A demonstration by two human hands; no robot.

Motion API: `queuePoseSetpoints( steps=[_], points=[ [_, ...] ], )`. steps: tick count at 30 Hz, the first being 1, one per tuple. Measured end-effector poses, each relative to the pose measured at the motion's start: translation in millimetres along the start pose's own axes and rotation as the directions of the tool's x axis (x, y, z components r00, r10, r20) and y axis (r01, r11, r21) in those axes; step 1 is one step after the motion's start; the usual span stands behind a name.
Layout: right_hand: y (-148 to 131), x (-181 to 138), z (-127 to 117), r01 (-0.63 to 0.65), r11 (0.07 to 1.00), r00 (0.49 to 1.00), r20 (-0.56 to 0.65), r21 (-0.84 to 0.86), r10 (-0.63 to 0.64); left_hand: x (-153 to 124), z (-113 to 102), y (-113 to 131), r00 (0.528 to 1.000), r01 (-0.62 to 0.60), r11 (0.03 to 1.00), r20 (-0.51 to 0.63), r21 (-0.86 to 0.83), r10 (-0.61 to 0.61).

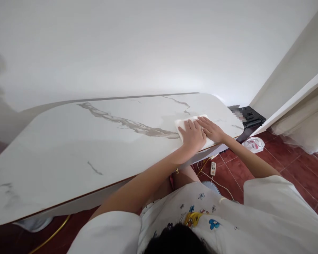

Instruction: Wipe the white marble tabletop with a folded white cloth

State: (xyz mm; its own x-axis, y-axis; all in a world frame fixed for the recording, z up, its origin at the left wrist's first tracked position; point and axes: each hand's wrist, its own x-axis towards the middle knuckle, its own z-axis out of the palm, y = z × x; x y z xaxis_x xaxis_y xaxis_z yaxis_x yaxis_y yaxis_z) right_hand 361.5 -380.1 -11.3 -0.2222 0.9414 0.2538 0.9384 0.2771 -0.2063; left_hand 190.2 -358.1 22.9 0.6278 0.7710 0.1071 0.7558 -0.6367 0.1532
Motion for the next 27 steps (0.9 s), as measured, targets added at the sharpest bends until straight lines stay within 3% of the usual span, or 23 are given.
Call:
queuePoseSetpoints(
  steps=[6, 15, 21, 27],
  points=[
    [-7.1, -16.8, -2.3, -0.048, 0.999, 0.999, 0.006, 0.010, 0.048, -12.9, -0.8, 9.3, 0.999, 0.018, 0.997, 0.034, -0.082, -0.015],
    [12.6, -18.2, -10.5, -0.041, 0.998, 0.999, 0.033, 0.053, 0.039, 0.6, 0.9, 21.7, 0.998, 0.016, 0.997, 0.067, -0.073, -0.011],
    [37.5, -18.7, -13.4, -0.116, 0.993, 0.993, 0.002, 0.030, 0.116, 23.8, 6.0, 28.4, 0.997, -0.062, 0.993, 0.038, -0.103, 0.066],
    [62.0, 21.0, 0.9, -0.150, 0.988, 0.986, -0.065, 0.020, 0.151, 62.1, 8.2, 5.3, 0.998, -0.062, 0.985, -0.006, -0.164, 0.062]
  ],
)
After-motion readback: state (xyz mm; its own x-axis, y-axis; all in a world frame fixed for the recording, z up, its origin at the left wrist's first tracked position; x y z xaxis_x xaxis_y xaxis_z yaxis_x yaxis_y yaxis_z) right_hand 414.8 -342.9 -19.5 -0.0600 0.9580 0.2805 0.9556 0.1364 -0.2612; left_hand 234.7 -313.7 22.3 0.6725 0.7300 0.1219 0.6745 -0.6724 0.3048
